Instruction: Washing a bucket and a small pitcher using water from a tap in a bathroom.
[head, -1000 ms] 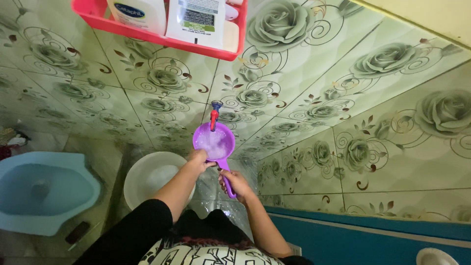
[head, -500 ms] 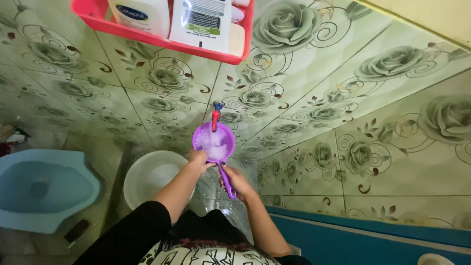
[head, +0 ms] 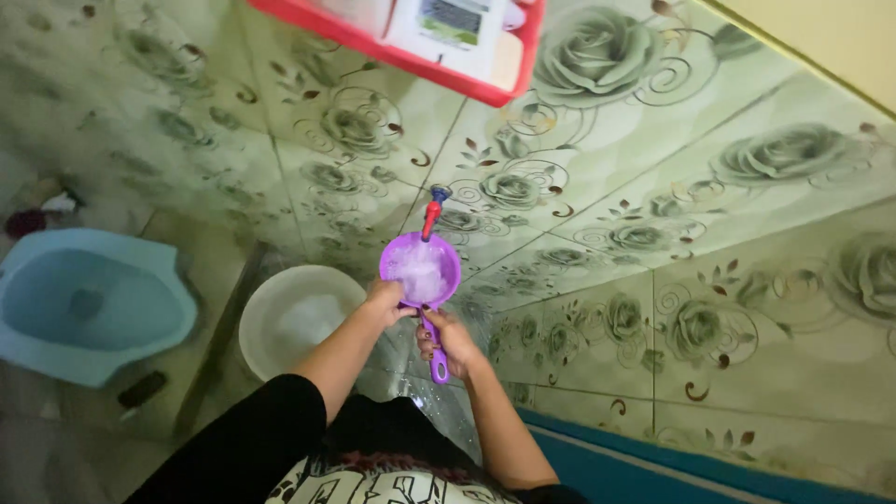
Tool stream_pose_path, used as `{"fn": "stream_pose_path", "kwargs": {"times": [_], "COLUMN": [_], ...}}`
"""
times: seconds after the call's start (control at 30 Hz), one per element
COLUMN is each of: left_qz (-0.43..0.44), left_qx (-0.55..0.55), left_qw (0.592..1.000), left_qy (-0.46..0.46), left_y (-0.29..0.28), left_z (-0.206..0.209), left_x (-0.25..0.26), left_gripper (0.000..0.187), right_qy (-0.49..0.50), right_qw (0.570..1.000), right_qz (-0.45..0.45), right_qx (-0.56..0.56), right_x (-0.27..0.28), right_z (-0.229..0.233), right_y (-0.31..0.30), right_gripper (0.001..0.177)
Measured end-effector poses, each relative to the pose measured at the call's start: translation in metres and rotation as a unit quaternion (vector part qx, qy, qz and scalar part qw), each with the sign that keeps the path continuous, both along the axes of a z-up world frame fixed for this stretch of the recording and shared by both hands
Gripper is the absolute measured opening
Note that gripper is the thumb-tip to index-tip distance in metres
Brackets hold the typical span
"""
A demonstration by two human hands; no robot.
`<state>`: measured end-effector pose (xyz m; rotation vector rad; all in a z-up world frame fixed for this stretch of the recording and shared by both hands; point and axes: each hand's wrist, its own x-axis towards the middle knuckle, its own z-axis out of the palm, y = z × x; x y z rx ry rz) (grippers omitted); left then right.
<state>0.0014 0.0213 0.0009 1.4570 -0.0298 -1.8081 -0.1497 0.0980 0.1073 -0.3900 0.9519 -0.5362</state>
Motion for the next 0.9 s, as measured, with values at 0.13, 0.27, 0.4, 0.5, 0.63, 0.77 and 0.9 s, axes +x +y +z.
{"fn": "stream_pose_path", "kwargs": {"times": [0.13, 0.27, 0.4, 0.5, 0.63, 0.77, 0.9], "left_qz": [0.02, 0.053, 0.072, 0.184, 0.263, 0.376, 0.408], "left_qx": [0.005, -0.03, 0.0, -0.099, -0.057, -0.032, -0.053], "left_qw": [0.999, 0.996, 0.997, 0.972, 0.961, 0.926, 0.911], "left_qy": [0.039, 0.063, 0.02, -0.112, -0.066, 0.008, 0.006], "left_y": [0.021, 0.051, 0.094, 0.124, 0.185, 0.235, 0.312], "left_z": [-0.028, -0.006, -0.061, -0.079, 0.007, -0.008, -0.053], "left_x": [0.01, 0.031, 0.073, 0.115, 0.191, 0.262, 0.344], "left_gripper": [0.039, 0.038, 0.05, 0.047, 0.054, 0.06, 0.061], "right_qy": [0.029, 0.11, 0.132, 0.156, 0.136, 0.16, 0.153], "right_qw": [0.999, 0.988, 0.98, 0.961, 0.939, 0.906, 0.871], "right_qz": [0.024, 0.074, 0.125, 0.192, 0.272, 0.336, 0.382], "right_qx": [-0.006, -0.081, -0.075, -0.122, -0.164, -0.203, -0.269], "right_x": [0.007, 0.021, 0.064, 0.108, 0.182, 0.275, 0.385], "right_z": [-0.011, -0.005, -0.008, -0.011, -0.011, -0.016, -0.028], "right_y": [0.018, 0.028, 0.049, 0.058, 0.078, 0.1, 0.126], "right_gripper": [0.019, 0.017, 0.018, 0.021, 0.022, 0.02, 0.024]}}
